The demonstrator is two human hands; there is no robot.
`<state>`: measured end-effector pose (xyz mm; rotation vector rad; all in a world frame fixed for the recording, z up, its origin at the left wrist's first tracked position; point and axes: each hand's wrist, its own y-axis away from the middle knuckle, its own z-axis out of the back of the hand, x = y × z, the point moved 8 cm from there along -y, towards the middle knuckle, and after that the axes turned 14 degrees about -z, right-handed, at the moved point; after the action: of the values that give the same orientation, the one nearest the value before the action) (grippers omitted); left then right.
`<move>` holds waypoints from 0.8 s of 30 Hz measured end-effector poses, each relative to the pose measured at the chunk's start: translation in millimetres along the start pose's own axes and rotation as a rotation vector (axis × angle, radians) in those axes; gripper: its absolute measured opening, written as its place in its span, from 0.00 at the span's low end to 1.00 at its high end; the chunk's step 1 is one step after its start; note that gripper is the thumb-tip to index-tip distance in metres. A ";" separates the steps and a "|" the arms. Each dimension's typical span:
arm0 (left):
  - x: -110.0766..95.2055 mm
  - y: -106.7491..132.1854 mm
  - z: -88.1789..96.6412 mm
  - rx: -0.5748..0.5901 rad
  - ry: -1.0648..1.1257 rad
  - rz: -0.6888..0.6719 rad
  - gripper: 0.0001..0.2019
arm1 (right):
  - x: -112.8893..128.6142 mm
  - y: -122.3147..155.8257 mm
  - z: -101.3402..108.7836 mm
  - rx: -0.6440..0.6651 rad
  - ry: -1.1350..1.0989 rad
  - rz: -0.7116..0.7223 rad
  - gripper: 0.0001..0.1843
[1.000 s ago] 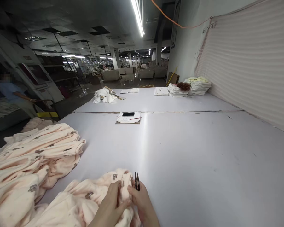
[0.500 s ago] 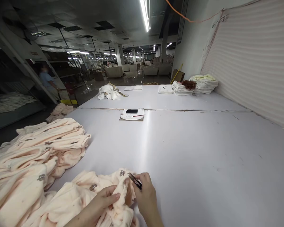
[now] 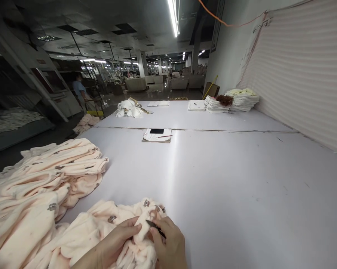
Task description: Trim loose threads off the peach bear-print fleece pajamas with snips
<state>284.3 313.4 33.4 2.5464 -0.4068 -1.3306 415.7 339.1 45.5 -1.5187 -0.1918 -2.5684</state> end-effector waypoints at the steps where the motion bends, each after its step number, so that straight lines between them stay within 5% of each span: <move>1: -0.2 -0.1 1.4 -0.011 -0.013 0.002 0.12 | 0.5 0.6 0.5 0.005 -0.015 0.012 0.12; 7: 0.7 1.3 1.6 -0.010 -0.017 0.014 0.09 | 7.6 3.5 1.2 0.023 0.070 0.045 0.12; 15: 2.6 4.1 -9.9 0.047 -0.143 0.004 0.07 | -21.9 -19.6 6.6 -0.011 -0.174 -0.220 0.18; 17: -6.9 4.8 -4.7 -0.017 -0.424 -0.118 0.02 | -20.8 -27.9 0.2 0.052 -0.170 -0.209 0.16; 20: -30.5 14.3 11.1 -0.278 -0.817 -0.363 0.03 | -11.0 -25.2 -6.7 0.126 -0.172 -0.126 0.11; 24: -32.5 25.1 22.0 -0.414 -0.695 -0.519 0.03 | -4.0 -2.3 2.7 0.040 -0.164 -0.083 0.11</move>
<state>245.0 299.6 54.2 1.8453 0.4229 -2.1997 419.5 342.2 43.2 -1.7414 -0.3294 -2.4845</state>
